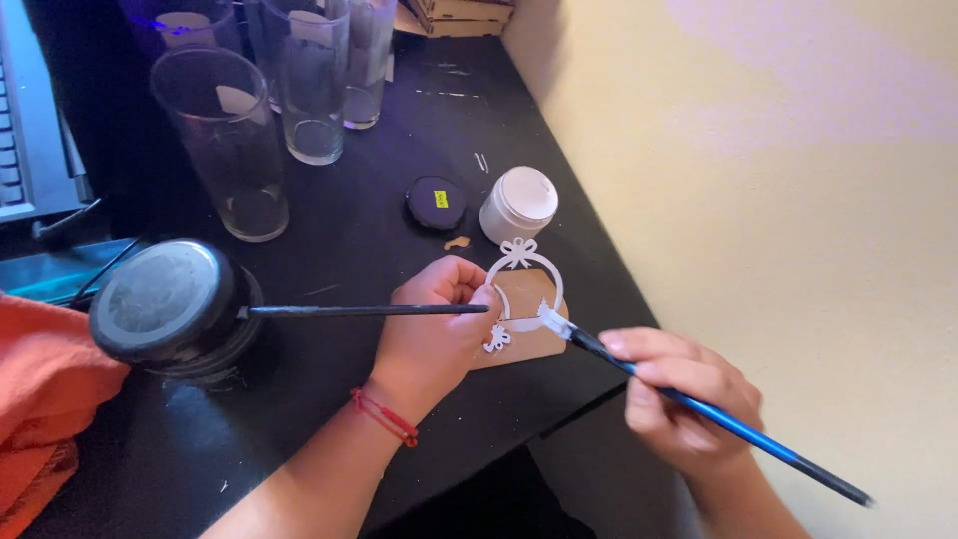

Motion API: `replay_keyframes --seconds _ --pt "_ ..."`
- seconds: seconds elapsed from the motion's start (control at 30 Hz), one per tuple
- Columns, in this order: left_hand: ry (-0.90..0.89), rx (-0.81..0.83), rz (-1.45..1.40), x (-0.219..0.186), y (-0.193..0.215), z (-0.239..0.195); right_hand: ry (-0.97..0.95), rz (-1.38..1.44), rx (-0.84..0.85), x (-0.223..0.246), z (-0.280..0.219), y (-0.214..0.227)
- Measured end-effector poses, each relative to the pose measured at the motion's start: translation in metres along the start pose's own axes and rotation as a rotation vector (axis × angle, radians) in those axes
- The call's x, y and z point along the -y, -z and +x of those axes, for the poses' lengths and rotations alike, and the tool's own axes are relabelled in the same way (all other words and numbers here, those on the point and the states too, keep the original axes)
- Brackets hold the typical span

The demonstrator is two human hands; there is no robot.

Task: Painting a small white decorative cutout with white paint using a brush at a desk.

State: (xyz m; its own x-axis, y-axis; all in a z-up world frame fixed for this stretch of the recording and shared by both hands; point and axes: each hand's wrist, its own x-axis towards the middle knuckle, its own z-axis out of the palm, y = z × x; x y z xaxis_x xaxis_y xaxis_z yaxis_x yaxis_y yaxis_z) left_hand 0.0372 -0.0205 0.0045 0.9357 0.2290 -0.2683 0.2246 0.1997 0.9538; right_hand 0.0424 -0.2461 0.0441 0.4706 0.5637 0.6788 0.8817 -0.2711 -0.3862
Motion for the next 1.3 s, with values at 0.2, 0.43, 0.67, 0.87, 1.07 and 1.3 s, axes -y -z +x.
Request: replay_keyframes --seconds 0.2,0.43,0.67,0.87,1.07,1.3 --pt "-0.03 0.016 0.039 -0.005 0.002 -0.003 0.014 0.047 -0.165 -0.006 -0.009 0.0" --pt "-0.041 -0.013 0.106 -0.005 0.003 -0.002 0.02 0.026 -0.055 -0.008 -0.008 0.005" --pt "-0.094 -0.041 0.203 -0.002 0.002 -0.003 -0.012 0.045 -0.066 -0.006 -0.005 0.002" --pt "-0.072 -0.01 0.224 0.0 0.003 -0.001 -0.09 0.076 -0.227 -0.011 -0.012 0.009" --pt "-0.102 -0.023 0.192 0.002 0.002 0.0 -0.198 0.079 -0.208 -0.022 -0.002 0.002" --pt "-0.065 -0.004 0.185 0.001 0.003 -0.001 -0.319 0.418 -0.385 -0.028 -0.009 0.001"
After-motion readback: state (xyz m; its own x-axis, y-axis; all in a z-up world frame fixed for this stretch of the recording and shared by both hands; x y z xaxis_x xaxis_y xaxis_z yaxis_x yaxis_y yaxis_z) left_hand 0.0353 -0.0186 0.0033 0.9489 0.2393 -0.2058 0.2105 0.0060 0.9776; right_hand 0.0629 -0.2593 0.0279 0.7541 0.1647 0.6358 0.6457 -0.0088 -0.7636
